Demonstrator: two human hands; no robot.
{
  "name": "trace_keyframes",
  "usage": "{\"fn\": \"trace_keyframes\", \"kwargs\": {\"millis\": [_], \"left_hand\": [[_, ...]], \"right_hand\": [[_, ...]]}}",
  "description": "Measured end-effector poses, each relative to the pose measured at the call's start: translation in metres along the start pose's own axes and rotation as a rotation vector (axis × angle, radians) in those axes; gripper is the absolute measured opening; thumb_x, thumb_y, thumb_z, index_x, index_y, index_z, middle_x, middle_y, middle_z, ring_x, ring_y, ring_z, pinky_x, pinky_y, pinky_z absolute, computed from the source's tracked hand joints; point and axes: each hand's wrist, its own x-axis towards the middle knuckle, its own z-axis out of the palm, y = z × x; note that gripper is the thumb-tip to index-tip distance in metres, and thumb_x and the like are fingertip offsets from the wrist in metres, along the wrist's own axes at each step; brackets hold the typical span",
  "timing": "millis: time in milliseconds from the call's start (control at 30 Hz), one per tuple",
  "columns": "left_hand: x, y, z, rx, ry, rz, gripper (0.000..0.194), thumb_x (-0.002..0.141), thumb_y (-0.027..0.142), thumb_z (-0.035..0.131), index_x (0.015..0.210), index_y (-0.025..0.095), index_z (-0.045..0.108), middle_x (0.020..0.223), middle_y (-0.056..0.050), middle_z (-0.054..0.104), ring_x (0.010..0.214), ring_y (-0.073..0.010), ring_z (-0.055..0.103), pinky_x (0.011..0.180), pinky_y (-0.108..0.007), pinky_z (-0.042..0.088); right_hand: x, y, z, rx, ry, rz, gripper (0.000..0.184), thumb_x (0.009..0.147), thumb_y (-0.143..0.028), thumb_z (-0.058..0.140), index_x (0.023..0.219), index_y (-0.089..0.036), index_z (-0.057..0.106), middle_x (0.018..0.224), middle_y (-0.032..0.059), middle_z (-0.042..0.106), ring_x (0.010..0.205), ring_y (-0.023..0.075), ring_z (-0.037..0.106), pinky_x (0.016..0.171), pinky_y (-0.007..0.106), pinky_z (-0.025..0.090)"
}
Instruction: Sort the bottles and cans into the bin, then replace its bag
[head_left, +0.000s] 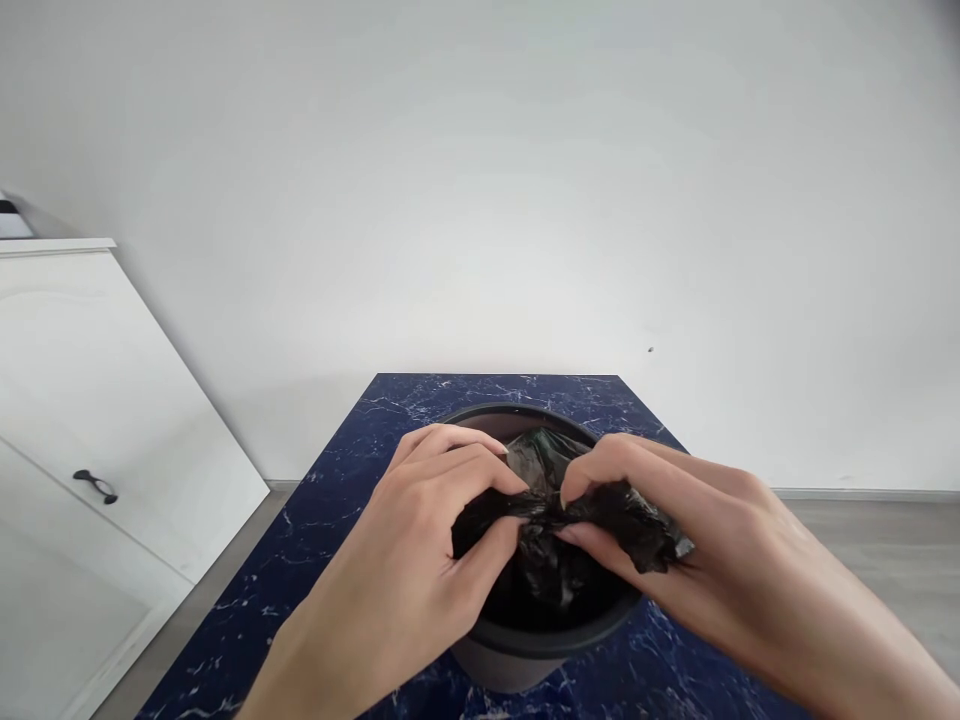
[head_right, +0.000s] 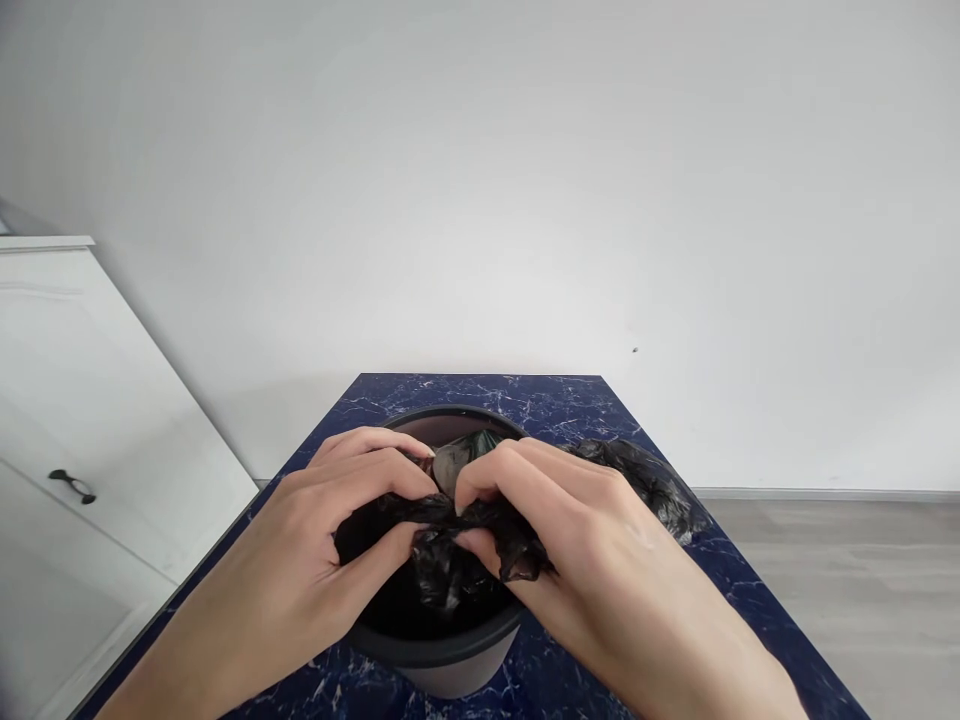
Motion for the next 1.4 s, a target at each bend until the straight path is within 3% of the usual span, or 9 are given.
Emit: {"fn": "trace_keyframes", "kwargs": {"millis": [167,300,467,567,700,800,967,1233,1400], "left_hand": [[0.002,0.003,0.004,-0.004,0.051,0.003,0.011,0.105,0.032,0.064,0.099,0.027,0.072,0.117,-0.006,0.075,0.128,-0.0284,0.063,0.103,-0.045,0.058],[0.002,0.004,0.006,-0.029,0.056,0.022,0.010,0.104,0.033,0.066,0.096,0.027,0.070,0.116,-0.005,0.075,0.126,-0.0268,0.064,0.102,-0.042,0.059],[0.000,0.003,0.001,-0.072,0.012,0.005,0.012,0.102,0.040,0.071,0.109,0.031,0.072,0.121,-0.002,0.076,0.128,-0.0254,0.065,0.104,-0.039,0.060],[-0.001,0.002,-0.001,-0.138,0.013,-0.044,0.030,0.108,0.050,0.061,0.132,0.035,0.069,0.132,-0.002,0.075,0.131,-0.0259,0.067,0.110,-0.042,0.058],[0.001,0.003,-0.001,-0.139,0.032,-0.082,0.034,0.111,0.051,0.052,0.137,0.039,0.070,0.135,0.000,0.075,0.133,-0.0265,0.067,0.110,-0.041,0.058],[0.006,0.005,-0.003,-0.139,0.016,-0.141,0.026,0.106,0.052,0.063,0.123,0.038,0.076,0.115,0.003,0.081,0.108,-0.0230,0.076,0.089,-0.032,0.063],[0.010,0.009,-0.005,-0.185,0.041,-0.176,0.026,0.105,0.050,0.066,0.090,0.030,0.075,0.086,0.005,0.079,0.075,-0.0169,0.072,0.062,-0.026,0.053],[0.013,-0.011,-0.002,-0.003,0.171,-0.195,0.032,0.104,0.057,0.065,0.089,0.030,0.073,0.092,0.003,0.077,0.088,-0.0199,0.070,0.078,-0.031,0.051],[0.017,-0.036,-0.016,0.066,0.191,-0.243,0.030,0.099,0.060,0.069,0.092,0.031,0.076,0.104,0.002,0.077,0.074,-0.0177,0.066,0.057,-0.027,0.044]], "right_hand": [[0.002,-0.003,0.008,-0.098,0.081,-0.009,0.027,0.089,0.002,0.049,0.086,-0.025,0.045,0.082,-0.0037,0.055,0.062,0.0104,0.048,0.055,0.023,0.038],[0.004,-0.005,0.016,-0.193,0.182,-0.020,0.030,0.088,0.002,0.050,0.086,-0.025,0.038,0.082,-0.0039,0.048,0.059,0.0107,0.036,0.052,0.025,0.032],[0.005,-0.004,0.022,-0.138,0.279,-0.066,0.034,0.085,0.007,0.049,0.087,-0.025,0.037,0.085,-0.0026,0.048,0.065,0.0110,0.037,0.055,0.023,0.034],[0.006,-0.006,0.024,-0.102,0.262,-0.089,0.035,0.080,0.009,0.049,0.087,-0.024,0.038,0.087,-0.0021,0.050,0.068,0.0111,0.040,0.058,0.024,0.034],[0.008,-0.012,0.026,-0.157,0.238,-0.089,0.033,0.079,0.007,0.049,0.087,-0.024,0.038,0.094,0.0006,0.052,0.075,0.0130,0.045,0.064,0.025,0.037],[0.008,-0.012,0.024,-0.226,0.232,-0.068,0.032,0.079,0.004,0.049,0.089,-0.024,0.038,0.095,0.0014,0.050,0.078,0.0145,0.047,0.065,0.026,0.039],[0.002,-0.005,0.015,-0.199,0.078,-0.025,0.028,0.092,-0.004,0.053,0.105,-0.026,0.042,0.081,-0.0042,0.056,0.066,0.0144,0.051,0.061,0.027,0.040],[-0.011,0.001,0.006,-0.121,-0.027,0.003,0.034,0.100,-0.015,0.054,0.129,-0.032,0.047,0.090,-0.0028,0.073,0.069,0.0186,0.069,0.058,0.027,0.048],[-0.011,0.006,0.002,-0.109,-0.054,0.073,0.026,0.106,-0.024,0.057,0.129,-0.033,0.051,0.091,-0.0037,0.075,0.060,0.0165,0.066,0.058,0.028,0.051]]}}
